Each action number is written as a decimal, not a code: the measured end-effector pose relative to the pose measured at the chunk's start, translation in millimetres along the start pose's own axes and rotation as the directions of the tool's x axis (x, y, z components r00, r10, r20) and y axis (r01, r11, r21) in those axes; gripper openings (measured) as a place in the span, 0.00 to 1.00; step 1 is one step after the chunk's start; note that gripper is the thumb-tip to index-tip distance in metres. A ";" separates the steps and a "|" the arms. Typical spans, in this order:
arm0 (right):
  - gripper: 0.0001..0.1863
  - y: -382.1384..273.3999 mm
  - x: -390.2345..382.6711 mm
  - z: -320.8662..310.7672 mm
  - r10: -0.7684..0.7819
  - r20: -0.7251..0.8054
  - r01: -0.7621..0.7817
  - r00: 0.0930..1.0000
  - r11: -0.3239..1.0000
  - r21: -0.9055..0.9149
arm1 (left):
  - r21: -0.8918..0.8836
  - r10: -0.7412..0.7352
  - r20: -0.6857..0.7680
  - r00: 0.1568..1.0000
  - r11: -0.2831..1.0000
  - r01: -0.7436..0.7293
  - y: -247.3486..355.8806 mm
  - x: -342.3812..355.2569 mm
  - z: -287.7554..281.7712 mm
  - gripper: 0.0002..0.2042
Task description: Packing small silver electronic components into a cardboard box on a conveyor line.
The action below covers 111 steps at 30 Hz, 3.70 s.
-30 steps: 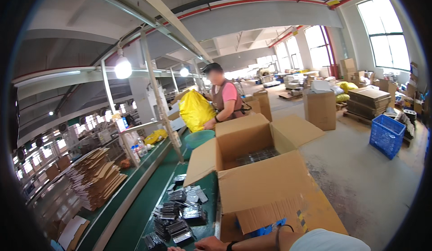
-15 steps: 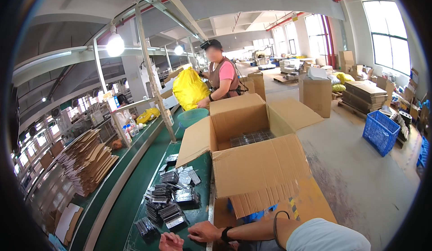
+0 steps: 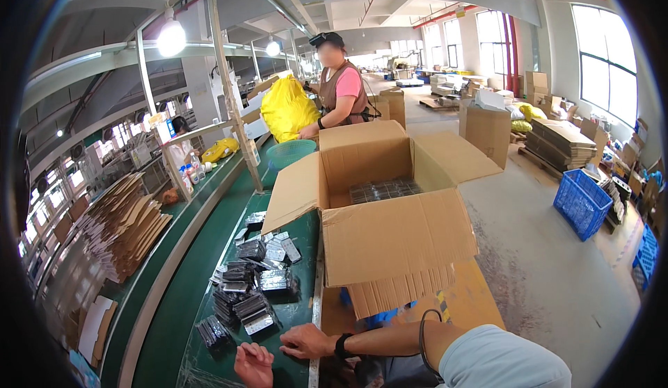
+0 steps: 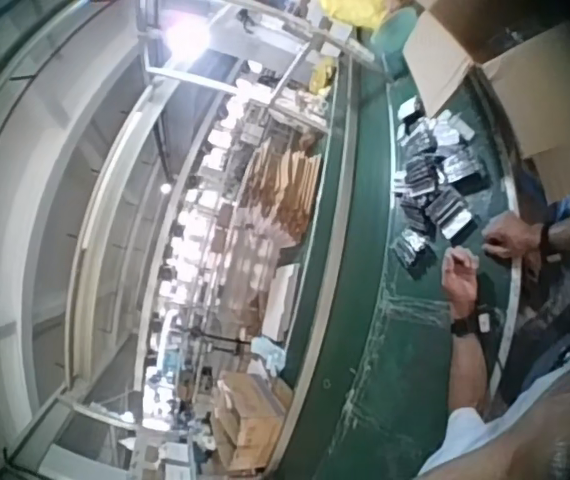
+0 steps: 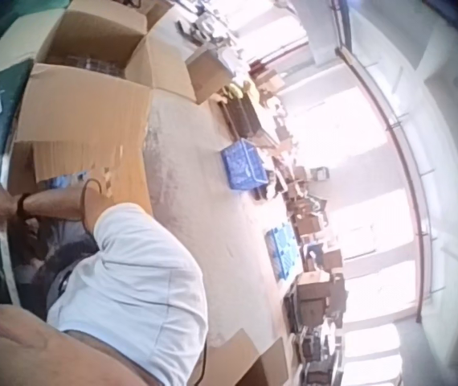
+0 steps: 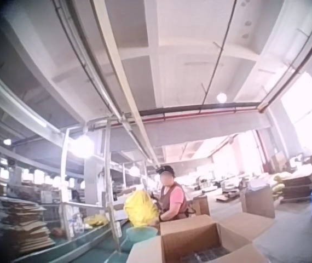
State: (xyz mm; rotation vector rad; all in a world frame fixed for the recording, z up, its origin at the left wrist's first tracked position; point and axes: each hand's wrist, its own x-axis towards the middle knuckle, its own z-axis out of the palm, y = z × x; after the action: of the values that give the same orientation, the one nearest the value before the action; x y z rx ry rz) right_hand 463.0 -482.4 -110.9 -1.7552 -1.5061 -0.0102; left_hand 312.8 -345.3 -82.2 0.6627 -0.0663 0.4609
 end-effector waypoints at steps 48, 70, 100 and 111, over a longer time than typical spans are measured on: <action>0.15 -0.4 -0.8 0.6 -0.012 -0.016 0.013 1.000 1.000 0.013 | 0.000 -0.020 -0.011 1.000 1.000 0.020 3.8 -3.6 12.3 0.16; 0.14 -0.8 3.1 -2.8 0.015 0.003 -0.015 1.000 0.999 -0.048 | 0.111 0.019 -0.020 1.000 0.994 -0.016 -4.0 4.7 -5.3 0.18; 0.17 3.9 2.7 2.7 -0.055 -0.053 0.054 0.997 0.998 -0.010 | 0.008 -0.043 0.002 0.999 0.999 0.043 0.3 2.6 0.8 0.15; 0.17 6.8 0.9 2.9 -0.055 -0.050 0.054 0.997 0.998 -0.024 | 0.095 0.030 -0.041 0.999 0.995 -0.026 -8.3 6.2 -7.5 0.19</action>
State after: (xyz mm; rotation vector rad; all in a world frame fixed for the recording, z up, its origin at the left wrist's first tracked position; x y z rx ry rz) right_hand 467.5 -479.8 -116.2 -1.7187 -1.5221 -0.0996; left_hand 321.3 -344.0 -91.6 0.7451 -0.0144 0.5074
